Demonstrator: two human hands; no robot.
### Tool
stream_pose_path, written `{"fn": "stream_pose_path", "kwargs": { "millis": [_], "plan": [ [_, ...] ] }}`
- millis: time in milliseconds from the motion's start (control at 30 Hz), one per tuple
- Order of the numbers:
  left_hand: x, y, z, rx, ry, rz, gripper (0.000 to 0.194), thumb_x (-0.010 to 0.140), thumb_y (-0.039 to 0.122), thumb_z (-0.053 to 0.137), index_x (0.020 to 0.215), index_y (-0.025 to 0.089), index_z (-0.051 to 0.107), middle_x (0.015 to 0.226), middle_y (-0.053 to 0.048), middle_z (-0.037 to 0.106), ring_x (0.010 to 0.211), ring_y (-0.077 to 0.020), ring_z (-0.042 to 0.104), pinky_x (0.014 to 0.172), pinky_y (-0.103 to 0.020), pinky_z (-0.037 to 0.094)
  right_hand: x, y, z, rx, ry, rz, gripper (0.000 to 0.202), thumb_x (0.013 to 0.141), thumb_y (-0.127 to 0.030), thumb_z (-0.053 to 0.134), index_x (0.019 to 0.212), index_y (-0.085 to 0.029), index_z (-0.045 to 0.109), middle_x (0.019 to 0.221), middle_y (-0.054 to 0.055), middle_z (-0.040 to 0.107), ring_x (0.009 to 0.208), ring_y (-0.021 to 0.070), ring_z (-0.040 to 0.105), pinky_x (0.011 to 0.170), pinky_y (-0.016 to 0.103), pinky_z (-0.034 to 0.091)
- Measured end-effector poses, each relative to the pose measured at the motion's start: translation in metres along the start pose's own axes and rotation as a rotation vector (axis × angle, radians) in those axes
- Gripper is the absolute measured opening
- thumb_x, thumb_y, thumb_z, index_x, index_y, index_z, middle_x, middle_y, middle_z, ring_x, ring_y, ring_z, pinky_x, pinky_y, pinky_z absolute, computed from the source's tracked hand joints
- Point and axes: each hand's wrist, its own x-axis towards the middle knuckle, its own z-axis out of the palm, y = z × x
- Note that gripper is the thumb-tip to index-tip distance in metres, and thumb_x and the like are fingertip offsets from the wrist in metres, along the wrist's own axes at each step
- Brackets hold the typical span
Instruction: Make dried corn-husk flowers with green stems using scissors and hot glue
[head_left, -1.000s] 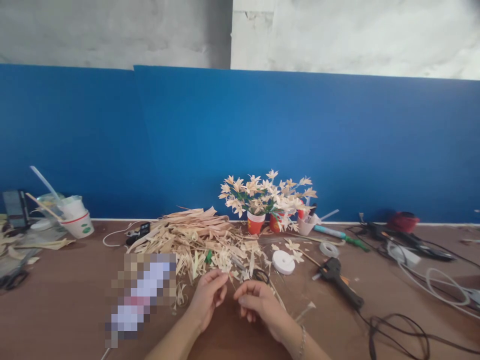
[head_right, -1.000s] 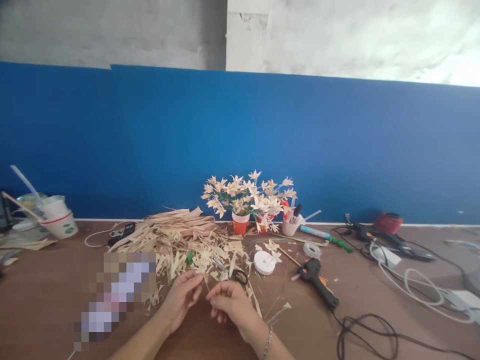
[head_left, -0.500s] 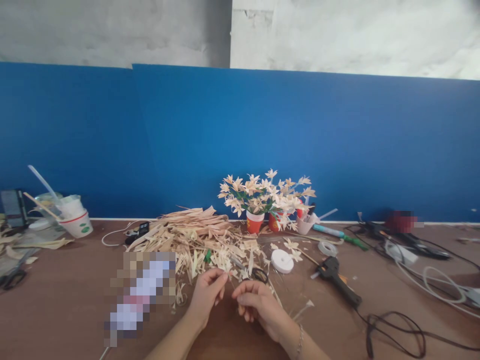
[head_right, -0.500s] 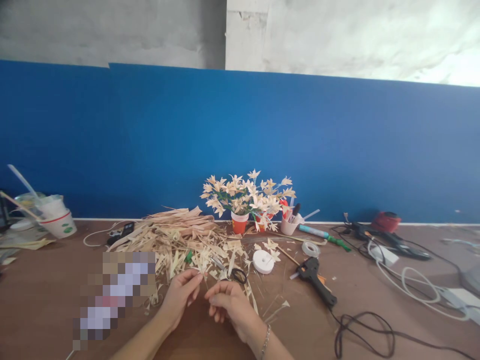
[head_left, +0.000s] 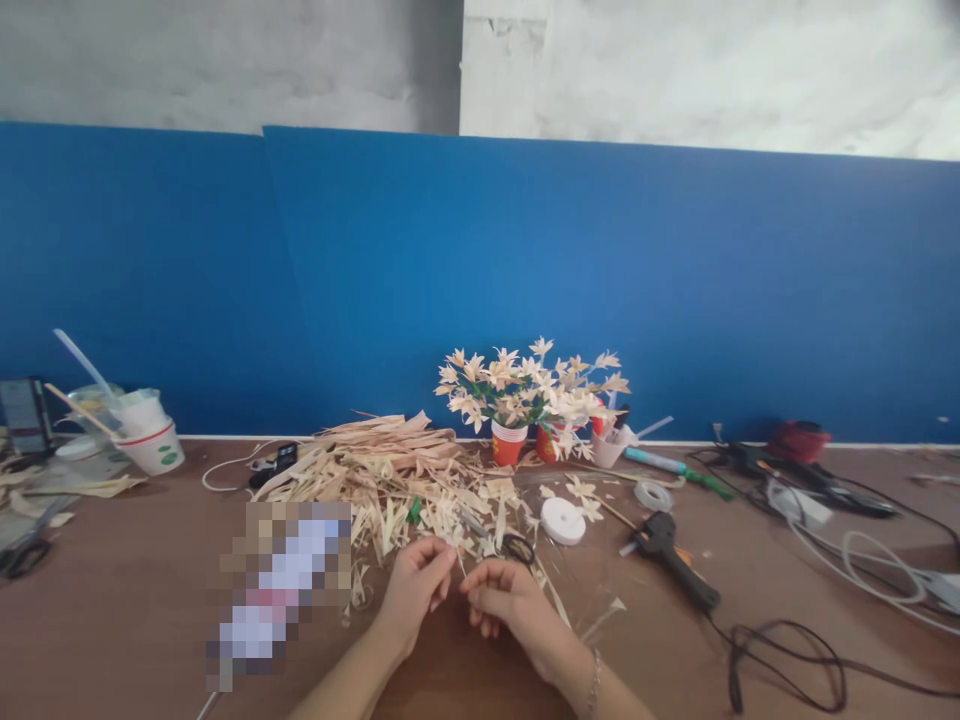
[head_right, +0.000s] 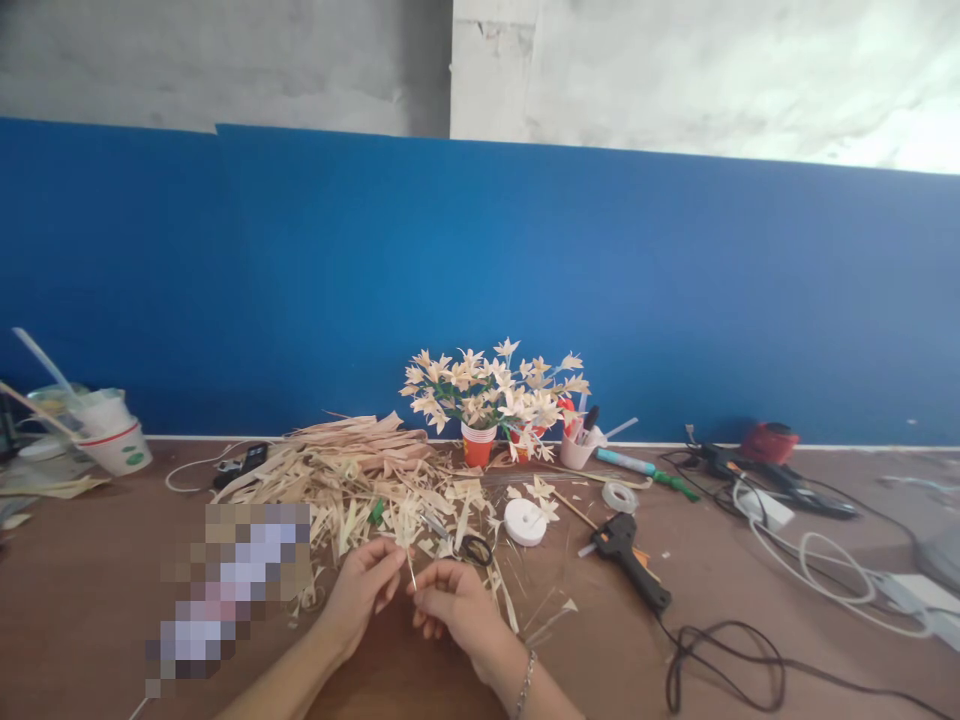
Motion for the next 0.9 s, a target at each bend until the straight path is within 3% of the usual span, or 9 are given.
{"fn": "stream_pose_path", "kwargs": {
  "millis": [500, 600, 900],
  "plan": [
    [-0.003, 0.000, 0.004, -0.061, -0.055, -0.013, 0.029, 0.066, 0.043, 0.061, 0.061, 0.017, 0.048, 0.035, 0.009, 0.040, 0.031, -0.0037, 0.026, 0.034, -0.016, 0.016, 0.007, 0.009, -0.002, -0.095, 0.017, -0.089, 0.035, 0.060, -0.044, 0.067, 0.071, -0.013, 0.056, 0.051, -0.002, 0.057, 0.039, 0.0050, 0.046, 0.042, 0.018, 0.035],
    [-0.003, -0.001, 0.004, -0.064, -0.086, -0.020, 0.029, 0.066, 0.043, 0.063, 0.068, 0.017, 0.051, 0.037, 0.009, 0.041, 0.032, -0.0037, 0.027, 0.033, -0.016, 0.016, 0.010, 0.013, -0.003, -0.168, 0.039, -0.147, 0.030, 0.063, -0.042, 0.065, 0.068, -0.014, 0.054, 0.053, -0.002, 0.057, 0.041, 0.0064, 0.048, 0.043, 0.019, 0.037],
    [-0.007, 0.006, 0.010, 0.051, -0.052, 0.048, 0.029, 0.064, 0.044, 0.066, 0.061, 0.017, 0.054, 0.034, 0.009, 0.039, 0.032, -0.0045, 0.028, 0.033, -0.017, 0.018, 0.002, 0.006, 0.000, -0.439, 0.146, -0.308, 0.011, 0.072, -0.026, 0.055, 0.067, -0.017, 0.056, 0.058, 0.000, 0.059, 0.054, 0.0124, 0.053, 0.053, 0.022, 0.041]
  ]
}}
